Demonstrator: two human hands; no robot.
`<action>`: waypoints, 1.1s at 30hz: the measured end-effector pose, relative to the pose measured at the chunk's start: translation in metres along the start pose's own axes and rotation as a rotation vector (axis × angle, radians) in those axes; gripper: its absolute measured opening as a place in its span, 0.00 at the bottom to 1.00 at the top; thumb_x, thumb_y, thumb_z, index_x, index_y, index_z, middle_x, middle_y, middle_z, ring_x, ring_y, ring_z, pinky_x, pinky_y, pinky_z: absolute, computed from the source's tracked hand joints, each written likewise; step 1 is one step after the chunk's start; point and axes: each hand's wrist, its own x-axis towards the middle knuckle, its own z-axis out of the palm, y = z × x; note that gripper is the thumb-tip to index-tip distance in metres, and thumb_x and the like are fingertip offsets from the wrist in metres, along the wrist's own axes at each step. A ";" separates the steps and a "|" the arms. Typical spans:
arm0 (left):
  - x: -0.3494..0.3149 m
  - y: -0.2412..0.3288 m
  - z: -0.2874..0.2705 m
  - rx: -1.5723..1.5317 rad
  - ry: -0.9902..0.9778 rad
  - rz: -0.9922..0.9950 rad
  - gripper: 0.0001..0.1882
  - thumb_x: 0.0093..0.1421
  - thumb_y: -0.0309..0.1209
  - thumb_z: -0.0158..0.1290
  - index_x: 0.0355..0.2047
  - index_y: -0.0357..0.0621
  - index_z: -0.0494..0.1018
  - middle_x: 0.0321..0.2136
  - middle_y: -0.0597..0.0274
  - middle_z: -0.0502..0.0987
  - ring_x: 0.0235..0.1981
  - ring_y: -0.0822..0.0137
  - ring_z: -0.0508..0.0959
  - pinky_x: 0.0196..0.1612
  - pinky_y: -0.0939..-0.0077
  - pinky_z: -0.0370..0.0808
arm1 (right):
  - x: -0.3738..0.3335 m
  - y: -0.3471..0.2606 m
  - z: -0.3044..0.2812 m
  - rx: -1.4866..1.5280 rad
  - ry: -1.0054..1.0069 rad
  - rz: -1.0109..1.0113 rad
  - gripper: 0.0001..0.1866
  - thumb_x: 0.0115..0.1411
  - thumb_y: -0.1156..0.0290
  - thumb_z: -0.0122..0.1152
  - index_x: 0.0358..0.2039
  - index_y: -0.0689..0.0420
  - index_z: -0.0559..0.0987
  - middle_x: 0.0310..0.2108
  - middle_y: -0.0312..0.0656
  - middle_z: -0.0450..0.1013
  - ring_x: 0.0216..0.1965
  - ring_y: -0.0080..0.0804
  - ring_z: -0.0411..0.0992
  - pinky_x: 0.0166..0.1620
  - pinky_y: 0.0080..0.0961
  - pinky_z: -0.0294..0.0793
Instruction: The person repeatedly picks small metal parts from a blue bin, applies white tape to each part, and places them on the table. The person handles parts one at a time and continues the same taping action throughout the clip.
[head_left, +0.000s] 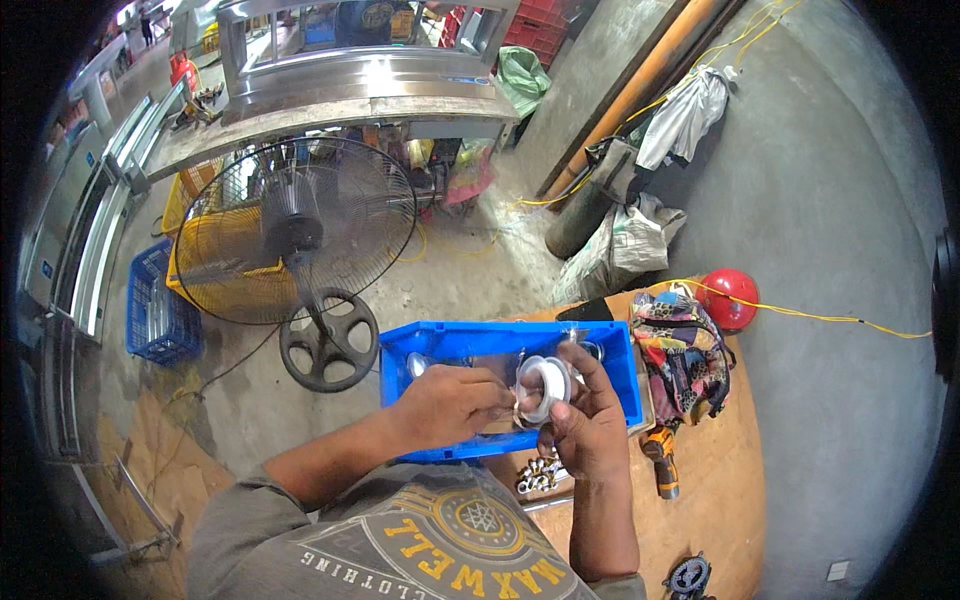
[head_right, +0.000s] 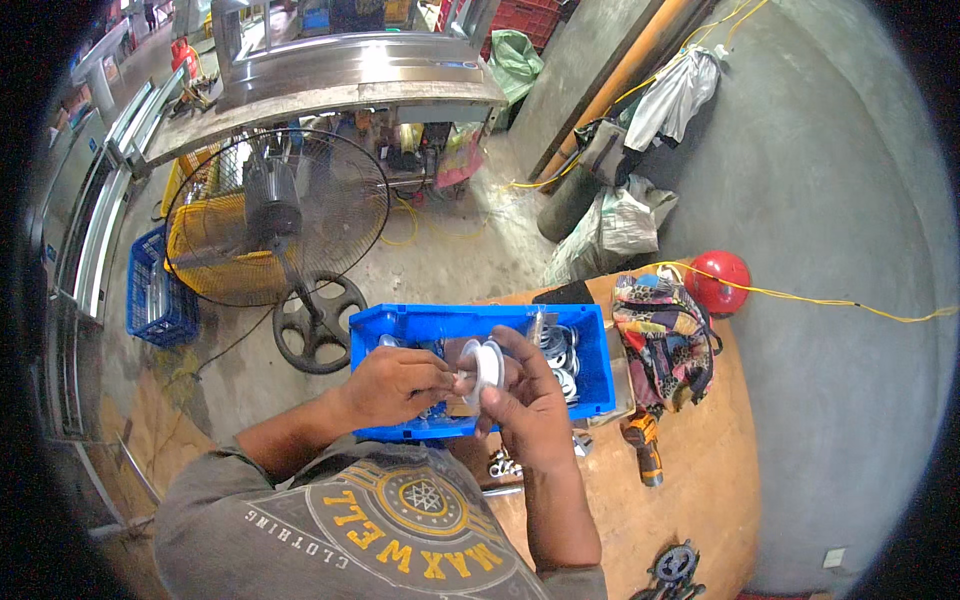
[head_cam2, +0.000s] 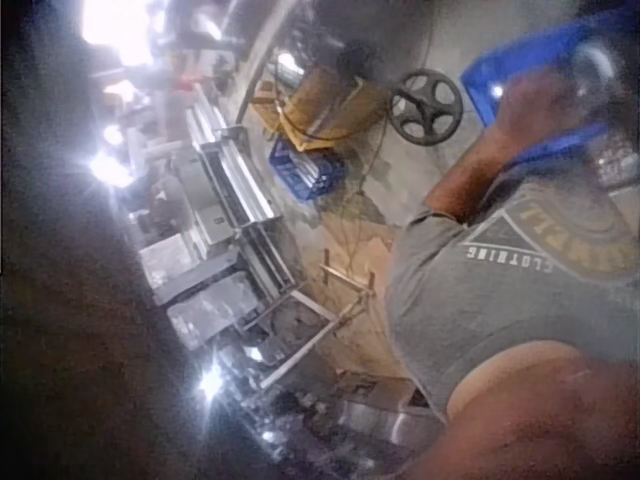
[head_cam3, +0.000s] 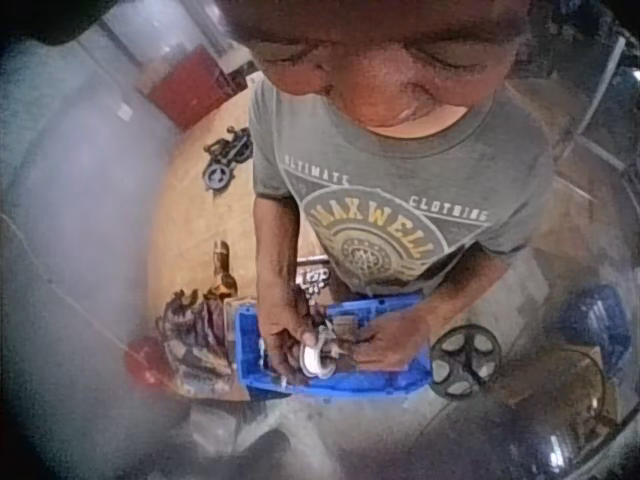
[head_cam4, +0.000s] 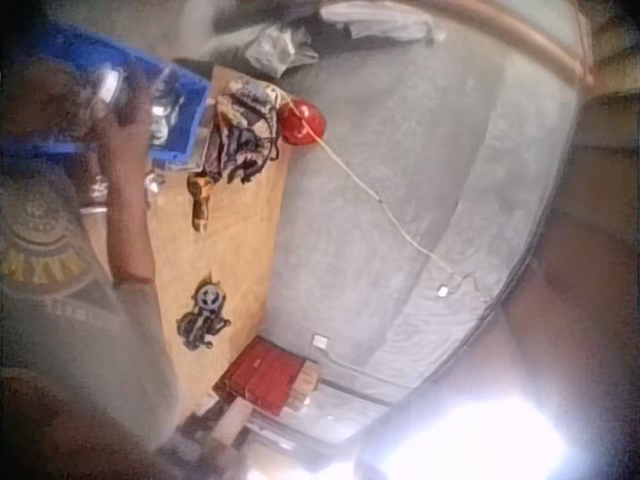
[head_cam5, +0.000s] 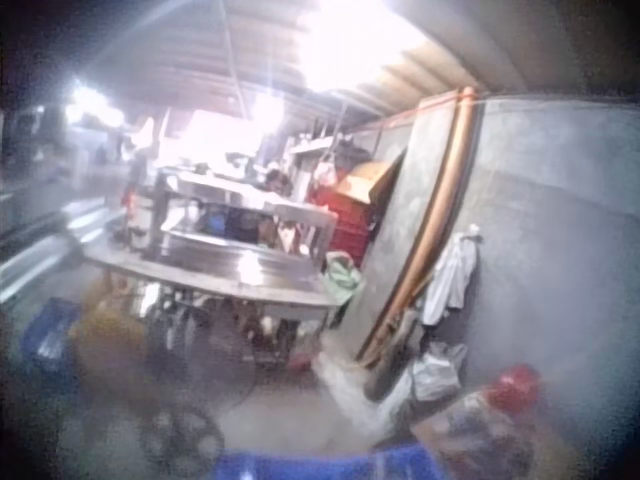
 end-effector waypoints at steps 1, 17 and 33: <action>-0.002 0.001 0.001 -0.016 -0.014 -0.008 0.12 0.52 0.27 0.64 0.39 0.45 0.81 0.30 0.59 0.80 0.31 0.57 0.82 0.34 0.67 0.79 | 0.002 0.001 -0.002 0.014 0.008 -0.006 0.39 0.57 0.68 0.69 0.65 0.54 0.61 0.49 0.55 0.75 0.44 0.40 0.79 0.23 0.23 0.80; 0.007 0.002 -0.018 -0.378 0.009 -0.045 0.09 0.54 0.26 0.65 0.35 0.40 0.80 0.32 0.57 0.83 0.36 0.61 0.84 0.41 0.70 0.79 | 0.025 0.021 -0.009 -0.302 -0.131 -0.013 0.44 0.63 0.46 0.59 0.70 0.57 0.54 0.61 0.55 0.64 0.55 0.38 0.71 0.45 0.30 0.79; 0.011 -0.025 -0.013 -0.369 0.174 -0.219 0.08 0.54 0.22 0.64 0.35 0.39 0.81 0.32 0.57 0.83 0.34 0.66 0.84 0.38 0.74 0.79 | -0.013 0.012 0.015 -0.235 -0.284 0.101 0.52 0.64 0.43 0.55 0.73 0.52 0.36 0.57 0.58 0.67 0.51 0.37 0.74 0.28 0.18 0.73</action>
